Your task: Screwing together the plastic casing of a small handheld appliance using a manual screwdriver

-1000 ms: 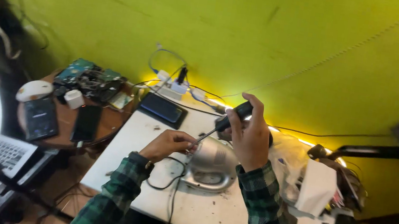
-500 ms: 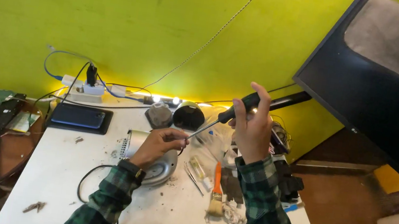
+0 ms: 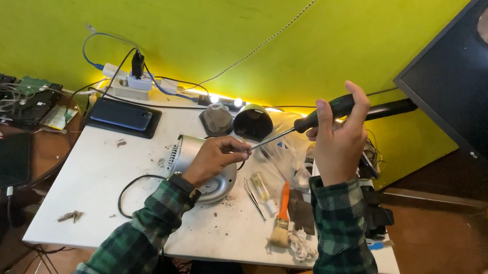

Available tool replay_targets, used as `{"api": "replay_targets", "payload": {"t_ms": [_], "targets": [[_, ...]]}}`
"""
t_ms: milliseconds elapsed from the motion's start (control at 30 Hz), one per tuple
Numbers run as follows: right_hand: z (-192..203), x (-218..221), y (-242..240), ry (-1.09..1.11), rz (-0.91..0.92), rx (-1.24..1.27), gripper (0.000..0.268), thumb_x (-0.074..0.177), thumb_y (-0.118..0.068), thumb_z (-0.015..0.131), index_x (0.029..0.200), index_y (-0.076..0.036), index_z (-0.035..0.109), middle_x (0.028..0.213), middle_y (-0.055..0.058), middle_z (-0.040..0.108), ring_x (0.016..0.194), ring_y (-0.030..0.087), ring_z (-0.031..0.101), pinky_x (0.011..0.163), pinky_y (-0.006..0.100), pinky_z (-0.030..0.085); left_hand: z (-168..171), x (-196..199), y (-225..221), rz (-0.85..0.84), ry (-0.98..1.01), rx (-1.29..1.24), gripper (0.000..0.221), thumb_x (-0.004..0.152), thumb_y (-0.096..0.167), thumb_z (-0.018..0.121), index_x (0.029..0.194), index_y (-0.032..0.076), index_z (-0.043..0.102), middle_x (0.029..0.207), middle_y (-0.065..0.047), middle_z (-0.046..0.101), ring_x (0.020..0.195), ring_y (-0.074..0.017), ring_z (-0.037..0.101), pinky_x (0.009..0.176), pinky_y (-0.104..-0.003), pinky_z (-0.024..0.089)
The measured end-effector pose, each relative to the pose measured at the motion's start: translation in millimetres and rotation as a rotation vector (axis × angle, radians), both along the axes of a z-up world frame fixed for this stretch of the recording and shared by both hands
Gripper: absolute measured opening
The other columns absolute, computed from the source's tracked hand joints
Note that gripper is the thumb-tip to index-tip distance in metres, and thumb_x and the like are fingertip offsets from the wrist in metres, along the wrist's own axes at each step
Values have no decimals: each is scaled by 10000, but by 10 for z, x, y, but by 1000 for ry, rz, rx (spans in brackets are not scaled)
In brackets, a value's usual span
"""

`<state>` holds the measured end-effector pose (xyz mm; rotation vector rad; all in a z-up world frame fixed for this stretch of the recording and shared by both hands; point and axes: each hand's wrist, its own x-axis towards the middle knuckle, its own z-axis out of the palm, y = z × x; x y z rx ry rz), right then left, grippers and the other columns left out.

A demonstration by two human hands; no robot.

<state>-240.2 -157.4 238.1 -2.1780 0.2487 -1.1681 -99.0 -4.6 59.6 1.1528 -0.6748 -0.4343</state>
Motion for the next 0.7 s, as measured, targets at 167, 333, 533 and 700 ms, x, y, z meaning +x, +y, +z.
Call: {"api": "replay_targets", "payload": {"t_ms": [167, 333, 533, 700], "targets": [[-37, 3, -41, -14, -47, 34, 484, 1092, -388, 576, 1424, -81, 405, 853, 182, 655, 582, 208, 714, 541, 271, 621, -89, 9, -54, 40, -22, -19, 247, 786, -6, 874, 1014, -30, 784, 992, -170, 762, 910, -195, 730, 765, -301, 628], [-5, -18, -42, 28, -54, 58, 483, 1096, -392, 576, 1449, -122, 388, 873, 171, 657, 614, 199, 728, 583, 261, 621, -51, -17, -44, 66, -48, -37, 217, 809, -29, 849, 1016, -32, 782, 969, -164, 757, 923, -182, 716, 755, -278, 613], [32, -88, -1, 226, 145, -61, 650, 1049, -308, 628, 1534, -88, 255, 1214, 313, 597, 955, 390, 738, 830, 443, 626, -83, -40, 23, 143, -185, 106, 260, 814, 62, 867, 1063, 79, 794, 967, -98, 781, 950, -184, 731, 756, -250, 571], [-183, -66, 101, 176, 42, -128, 632, 1053, -255, 666, 1544, -137, 286, 1112, 309, 584, 964, 465, 718, 808, 453, 625, -149, -121, 76, 265, -447, 297, 294, 857, 214, 836, 1141, 234, 761, 973, -19, 794, 925, -224, 705, 808, -333, 545]]}}
